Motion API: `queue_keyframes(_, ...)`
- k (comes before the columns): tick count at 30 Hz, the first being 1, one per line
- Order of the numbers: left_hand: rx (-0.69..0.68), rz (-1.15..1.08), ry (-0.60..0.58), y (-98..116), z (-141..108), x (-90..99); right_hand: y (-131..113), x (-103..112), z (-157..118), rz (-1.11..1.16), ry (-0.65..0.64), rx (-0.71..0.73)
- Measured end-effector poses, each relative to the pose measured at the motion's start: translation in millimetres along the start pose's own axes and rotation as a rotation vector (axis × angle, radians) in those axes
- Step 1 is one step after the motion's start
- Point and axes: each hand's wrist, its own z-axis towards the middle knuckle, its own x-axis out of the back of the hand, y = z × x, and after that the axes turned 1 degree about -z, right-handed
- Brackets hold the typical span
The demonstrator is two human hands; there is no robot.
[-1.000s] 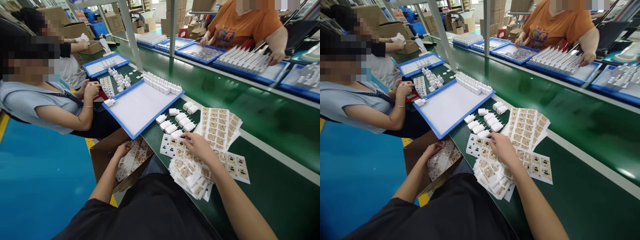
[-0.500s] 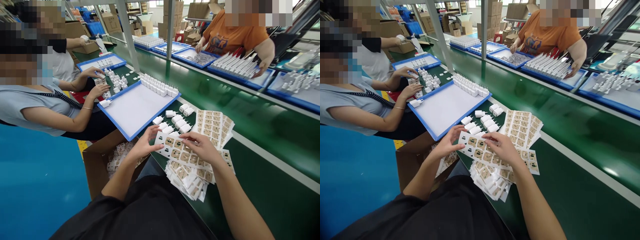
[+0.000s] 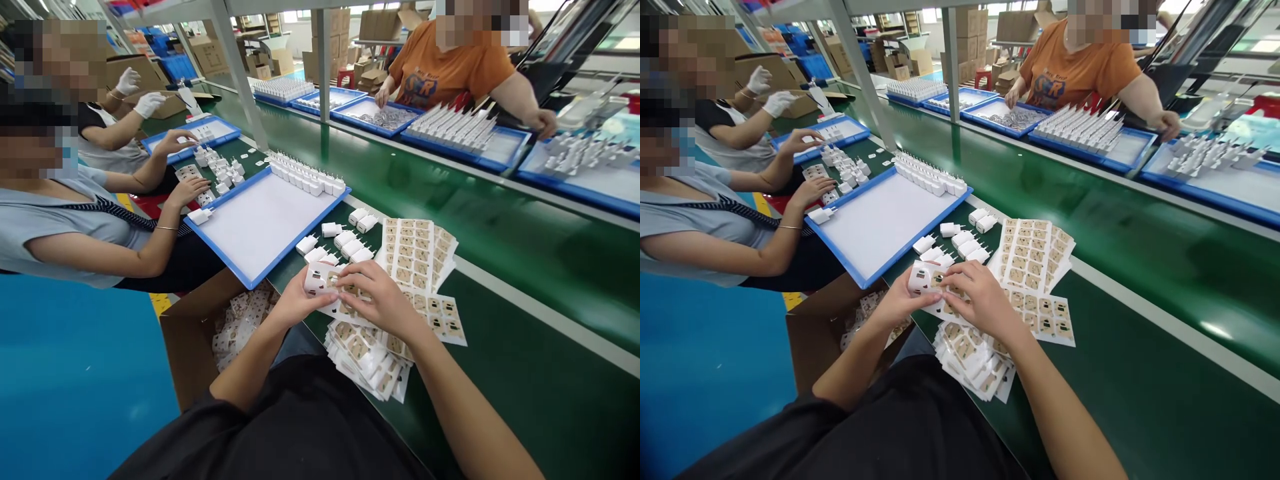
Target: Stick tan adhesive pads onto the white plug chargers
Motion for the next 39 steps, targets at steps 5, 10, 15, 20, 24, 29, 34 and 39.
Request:
queue_keyframes(5,-0.024,0.092,0.003,0,-4,0.7,0,3,0,0.036,-0.015,-0.026)
queue_keyframes(10,-0.035,0.193,-0.005,1,-6,1.8,-1,1,1,0.048,-0.048,-0.025)
queue_keyframes(15,0.01,0.222,-0.017,-4,-2,5.9,-2,4,1,0.101,0.062,-0.23)
queue_keyframes(20,0.035,0.398,0.061,-20,4,15.6,4,11,-2,0.446,0.181,-0.499)
queue_keyframes(24,-0.144,0.767,0.256,-16,15,26.8,7,13,-2,0.548,0.198,-0.501)
queue_keyframes(29,-0.441,1.153,0.29,24,89,38.9,6,16,-2,0.515,0.196,-0.443)
queue_keyframes(34,-0.46,1.38,0.29,56,206,30.9,6,17,-2,0.469,0.214,-0.398)
queue_keyframes(39,-0.489,1.432,0.079,59,267,13.3,7,18,-3,0.391,0.219,-0.375)
